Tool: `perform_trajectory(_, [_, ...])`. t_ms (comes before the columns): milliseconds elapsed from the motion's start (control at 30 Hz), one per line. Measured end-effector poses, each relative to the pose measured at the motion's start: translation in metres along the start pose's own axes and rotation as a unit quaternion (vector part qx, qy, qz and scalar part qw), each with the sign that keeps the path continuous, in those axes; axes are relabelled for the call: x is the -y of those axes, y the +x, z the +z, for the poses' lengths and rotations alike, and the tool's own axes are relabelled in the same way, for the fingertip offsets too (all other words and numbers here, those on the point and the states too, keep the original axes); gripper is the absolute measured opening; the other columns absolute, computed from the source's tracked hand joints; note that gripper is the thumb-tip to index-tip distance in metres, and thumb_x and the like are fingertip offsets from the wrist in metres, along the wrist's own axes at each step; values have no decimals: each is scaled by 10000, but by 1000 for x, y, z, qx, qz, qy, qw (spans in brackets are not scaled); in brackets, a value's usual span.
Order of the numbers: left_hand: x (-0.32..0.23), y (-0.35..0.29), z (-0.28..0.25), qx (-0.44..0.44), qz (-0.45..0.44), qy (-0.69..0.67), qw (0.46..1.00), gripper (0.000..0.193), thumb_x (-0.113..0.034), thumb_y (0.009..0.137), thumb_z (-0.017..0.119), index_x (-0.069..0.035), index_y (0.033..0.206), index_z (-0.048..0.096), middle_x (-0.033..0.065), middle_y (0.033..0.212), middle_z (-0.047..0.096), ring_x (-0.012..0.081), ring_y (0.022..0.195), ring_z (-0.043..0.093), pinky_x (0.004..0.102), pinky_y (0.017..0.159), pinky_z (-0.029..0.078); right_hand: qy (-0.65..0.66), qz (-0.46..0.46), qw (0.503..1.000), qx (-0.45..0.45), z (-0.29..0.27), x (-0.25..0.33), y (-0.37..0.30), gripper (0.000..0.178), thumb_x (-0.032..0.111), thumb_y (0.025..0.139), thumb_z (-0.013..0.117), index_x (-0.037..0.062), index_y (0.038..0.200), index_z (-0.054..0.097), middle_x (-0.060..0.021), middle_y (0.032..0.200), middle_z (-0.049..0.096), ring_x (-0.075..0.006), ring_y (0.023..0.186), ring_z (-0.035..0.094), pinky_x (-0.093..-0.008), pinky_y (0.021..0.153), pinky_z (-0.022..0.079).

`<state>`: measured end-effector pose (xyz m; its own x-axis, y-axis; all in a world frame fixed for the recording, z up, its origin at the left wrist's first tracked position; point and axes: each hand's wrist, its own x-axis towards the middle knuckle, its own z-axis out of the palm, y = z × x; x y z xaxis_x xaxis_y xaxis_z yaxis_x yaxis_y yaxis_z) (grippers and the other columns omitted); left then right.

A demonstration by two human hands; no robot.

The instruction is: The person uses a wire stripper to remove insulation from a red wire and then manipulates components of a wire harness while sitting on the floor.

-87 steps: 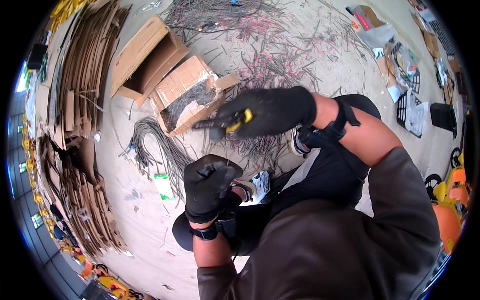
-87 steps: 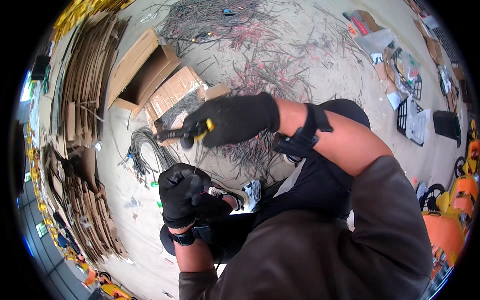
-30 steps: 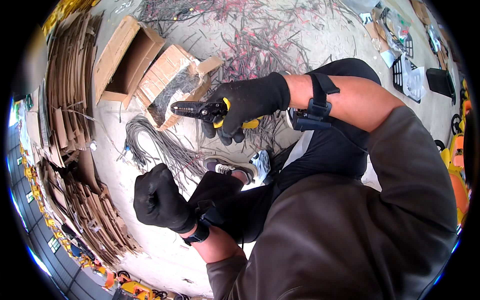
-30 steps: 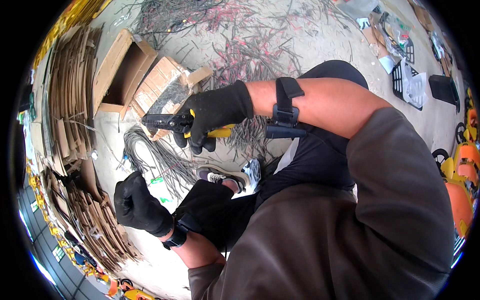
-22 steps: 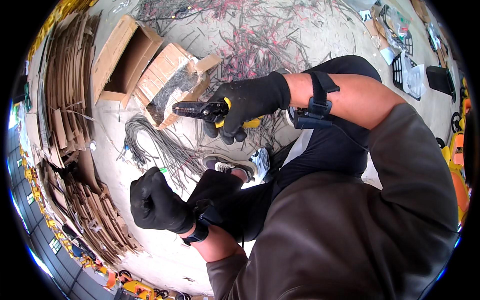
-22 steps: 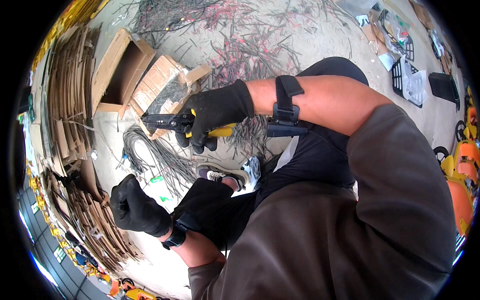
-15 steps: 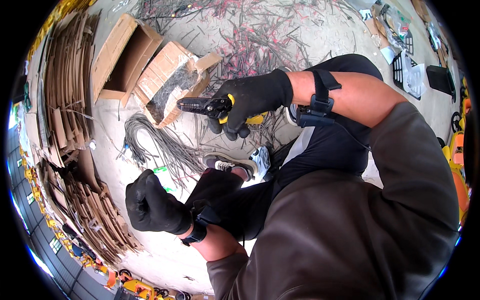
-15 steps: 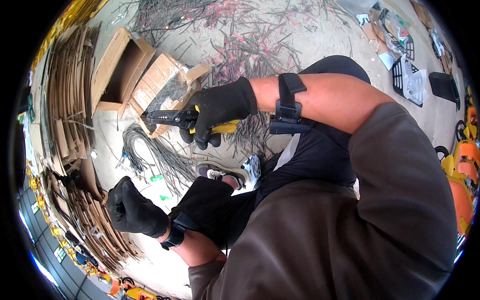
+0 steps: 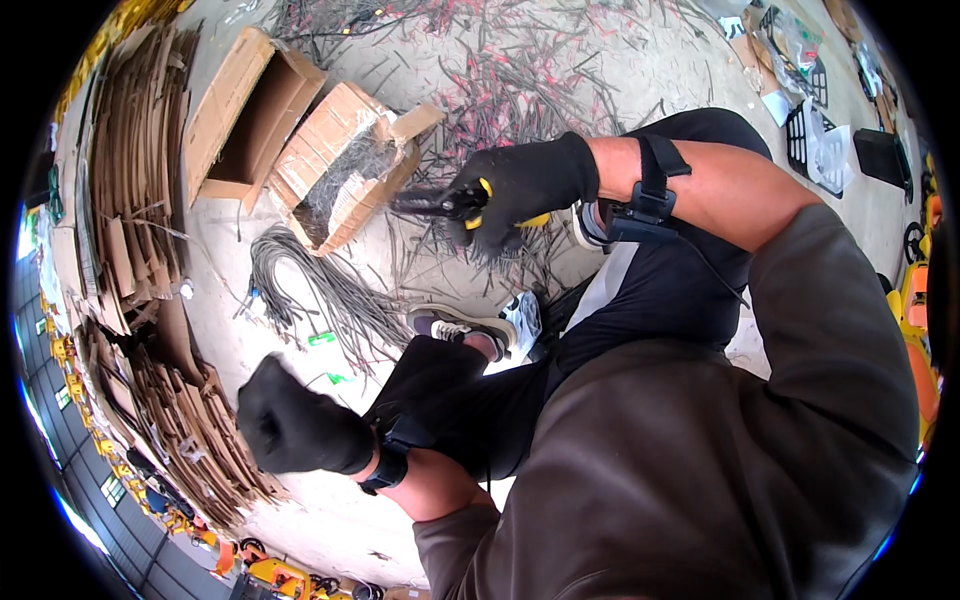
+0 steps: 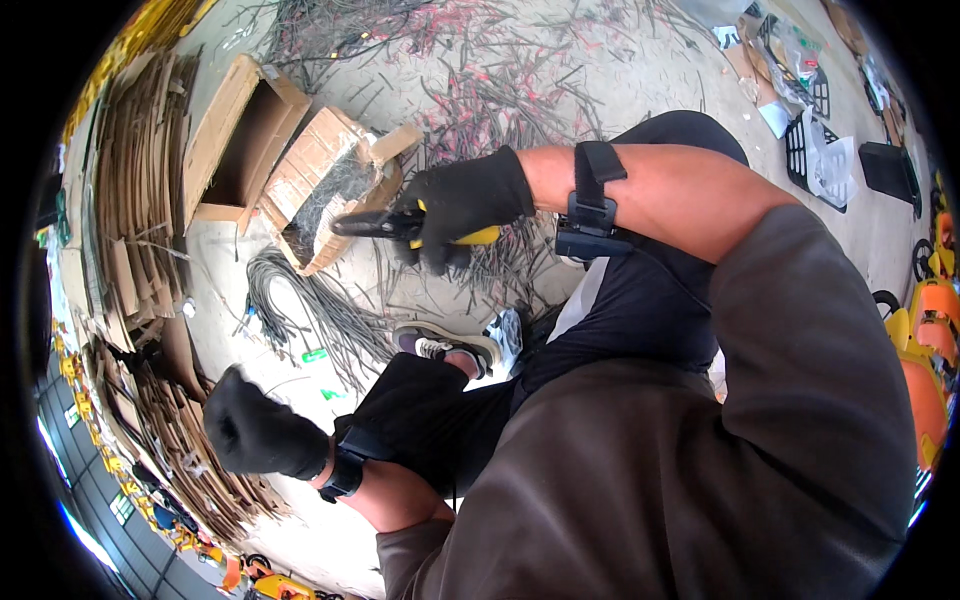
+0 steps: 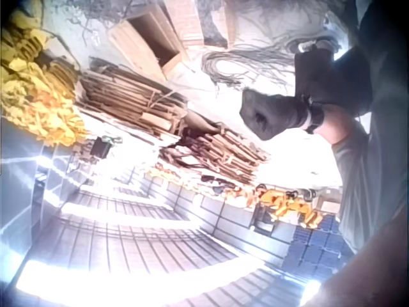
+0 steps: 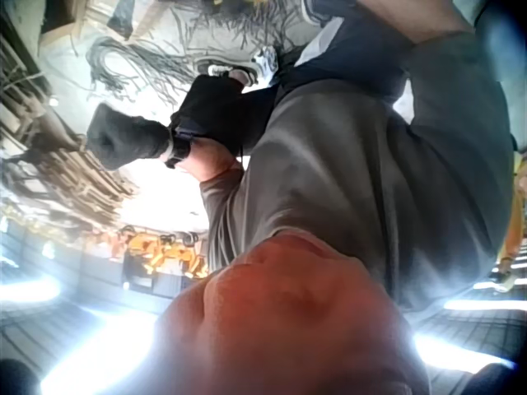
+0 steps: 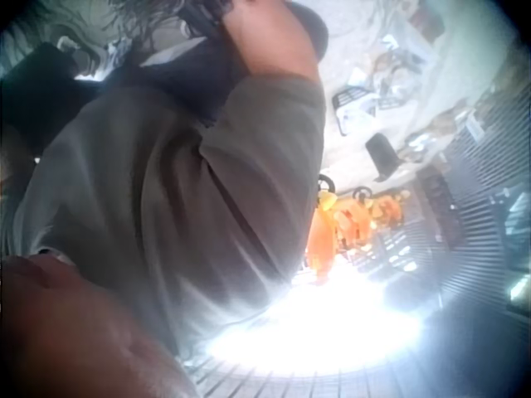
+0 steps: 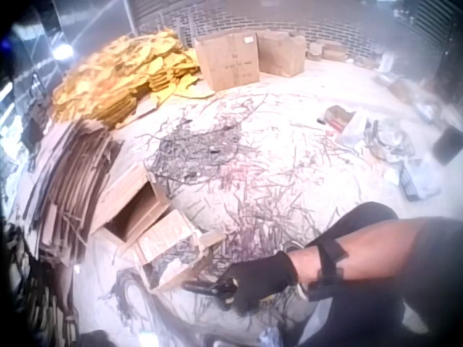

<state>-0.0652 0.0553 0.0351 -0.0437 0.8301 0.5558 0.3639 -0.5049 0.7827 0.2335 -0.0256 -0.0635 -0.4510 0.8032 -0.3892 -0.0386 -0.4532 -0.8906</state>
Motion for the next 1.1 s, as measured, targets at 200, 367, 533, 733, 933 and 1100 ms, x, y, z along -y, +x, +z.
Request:
perform_trajectory(200, [1, 13, -16, 66, -58, 46, 995, 82, 25, 845, 663, 79, 885, 710, 101, 783, 685, 132, 662, 569, 227, 604, 429, -514, 36, 852, -95, -41, -50, -4, 277, 186, 776, 706, 71, 1028, 699, -131, 901, 706, -289, 858, 676, -413, 767, 526])
perform_trajectory(367, [-4, 1, -1, 151, -212, -83, 962, 85, 51, 833, 709, 62, 917, 711, 64, 823, 689, 84, 710, 562, 218, 652, 444, -652, -58, 716, -243, -55, -3, -1, 358, 133, 807, 624, 117, 1163, 653, -135, 1099, 692, -329, 980, 686, -442, 841, 539])
perform_trajectory(533, [-5, -10, 10, 196, -232, -110, 946, 62, 38, 839, 723, 37, 900, 712, 17, 814, 672, 63, 731, 553, 218, 672, 444, -581, -351, 683, -271, -45, 49, 7, 311, 114, 805, 676, 71, 1112, 657, -119, 921, 685, -281, 849, 679, -391, 733, 548])
perform_trajectory(733, [-1, -28, 29, 244, -227, -108, 937, 62, 0, 853, 730, 16, 910, 711, -6, 755, 653, 57, 681, 552, 233, 621, 453, 6, -133, 989, -59, 37, 74, 18, 337, 57, 897, 627, 13, 1231, 636, -53, 847, 655, -111, 658, 625, -274, 640, 528])
perform_trajectory(933, [-4, -36, 40, 290, -241, -138, 916, 96, -37, 877, 716, 19, 955, 721, -12, 753, 645, 44, 669, 533, 215, 601, 433, -151, -229, 955, -113, 27, 60, 24, 315, 92, 854, 673, 24, 1161, 678, -47, 864, 670, -92, 715, 615, -286, 670, 505])
perform_trajectory(1100, [-10, -40, 47, 344, -367, -180, 845, 207, -126, 912, 660, 57, 996, 707, -21, 639, 573, 42, 521, 452, 205, 496, 326, -232, -271, 915, -187, 1, 72, 12, 301, 124, 842, 674, 38, 1130, 690, -65, 902, 680, -98, 792, 586, -294, 743, 492])
